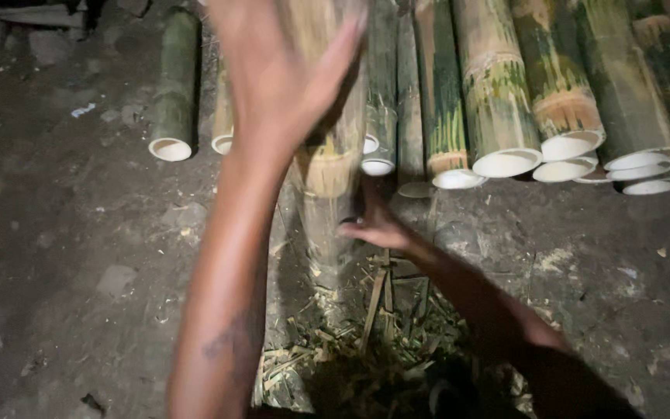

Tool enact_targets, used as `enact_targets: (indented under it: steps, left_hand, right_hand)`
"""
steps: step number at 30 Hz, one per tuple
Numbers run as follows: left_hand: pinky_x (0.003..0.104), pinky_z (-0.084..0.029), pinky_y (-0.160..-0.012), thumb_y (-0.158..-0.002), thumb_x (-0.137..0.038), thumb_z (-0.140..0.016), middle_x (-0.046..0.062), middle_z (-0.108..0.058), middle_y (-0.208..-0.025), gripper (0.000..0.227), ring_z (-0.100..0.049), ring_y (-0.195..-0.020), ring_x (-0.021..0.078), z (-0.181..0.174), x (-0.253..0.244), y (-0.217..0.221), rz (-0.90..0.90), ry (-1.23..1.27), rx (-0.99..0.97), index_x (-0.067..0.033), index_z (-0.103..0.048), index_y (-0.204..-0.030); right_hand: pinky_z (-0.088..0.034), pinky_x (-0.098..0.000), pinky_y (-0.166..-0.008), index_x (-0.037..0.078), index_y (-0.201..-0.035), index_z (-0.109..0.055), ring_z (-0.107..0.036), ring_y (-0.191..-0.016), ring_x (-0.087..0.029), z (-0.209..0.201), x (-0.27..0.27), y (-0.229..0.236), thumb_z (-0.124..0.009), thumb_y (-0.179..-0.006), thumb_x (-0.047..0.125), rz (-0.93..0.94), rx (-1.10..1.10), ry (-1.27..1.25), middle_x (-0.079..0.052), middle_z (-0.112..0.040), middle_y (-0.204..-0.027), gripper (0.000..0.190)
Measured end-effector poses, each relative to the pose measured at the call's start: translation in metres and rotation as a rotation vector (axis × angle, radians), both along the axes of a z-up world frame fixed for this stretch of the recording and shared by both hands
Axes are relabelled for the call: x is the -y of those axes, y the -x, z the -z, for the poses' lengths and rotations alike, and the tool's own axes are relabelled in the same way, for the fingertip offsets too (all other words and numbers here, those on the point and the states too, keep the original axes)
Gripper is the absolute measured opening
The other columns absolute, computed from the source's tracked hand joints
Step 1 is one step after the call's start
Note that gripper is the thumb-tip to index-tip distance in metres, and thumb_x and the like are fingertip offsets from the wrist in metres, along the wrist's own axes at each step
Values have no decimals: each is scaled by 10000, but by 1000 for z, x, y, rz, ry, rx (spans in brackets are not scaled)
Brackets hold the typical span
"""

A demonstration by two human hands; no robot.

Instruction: The person sits on the floor and uses a knife to shave the outer layer of bamboo segments. They hold each segment on a wooden block, rotate it, and scrape the surface to remove the green skin, then place the finished pieces aside.

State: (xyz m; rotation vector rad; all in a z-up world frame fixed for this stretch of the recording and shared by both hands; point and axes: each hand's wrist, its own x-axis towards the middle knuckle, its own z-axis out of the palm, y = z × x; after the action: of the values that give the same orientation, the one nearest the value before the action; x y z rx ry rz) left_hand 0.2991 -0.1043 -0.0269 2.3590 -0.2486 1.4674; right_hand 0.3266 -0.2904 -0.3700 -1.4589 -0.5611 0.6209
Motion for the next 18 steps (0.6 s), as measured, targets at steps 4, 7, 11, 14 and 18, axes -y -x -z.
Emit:
enact_targets:
  steps: [4, 7, 11, 14, 18]
  left_hand:
    - [563, -298, -1220, -767, -386, -954, 314, -34, -1673, 1363, -222, -1570, 467, 84, 10, 60, -33, 391, -364, -3, 22, -1638]
    - [477, -455, -1154, -635, -294, -989, 268, -393, -1536, 1360, -485, -1407, 372, 160, 26, 73, 196, 739, -516, 7, -94, -1614]
    - [397, -531, -1043, -622, -237, -976, 194, -606, -1352, 1122, -634, -1237, 301, 201, 41, 69, 123, 739, -412, 32, -335, -1503]
    - [392, -521, -1091, -691, -243, -952, 187, -628, -1359, 977, -638, -1253, 273, 195, 73, 46, 272, 962, -386, 51, -408, -1448]
    - [372, -496, -1070, -819, -208, -878, 208, -584, -1387, 914, -609, -1243, 258, 173, 114, -23, 434, 1028, -444, 88, -322, -1482]
  right_hand:
    - [-414, -455, -1144, -20, -1563, -41, -379, -1401, -298, -43, -22, 7, -916, -773, 341, 63, 389, -118, -182, -316, -1539, 1234]
    - [-407, -457, -1170, -26, -1601, -5, -365, -1436, -303, -62, -21, 24, -933, -760, 343, 30, 248, -298, -190, -296, -1577, 1305]
    - [-423, -471, -1199, 20, -1605, -239, -509, -1427, -292, -93, 7, 33, -941, -732, 345, 139, 540, -69, -177, -502, -1527, 1166]
    - [-459, -457, -1117, 24, -1620, -104, -547, -1350, -279, -114, 50, 44, -899, -629, 497, 183, 312, 13, -171, -509, -1489, 1356]
    - [-471, -468, -1169, 50, -1635, -198, -504, -1421, -319, -138, 105, 44, -888, -758, 486, 285, 621, -125, -210, -452, -1530, 1198]
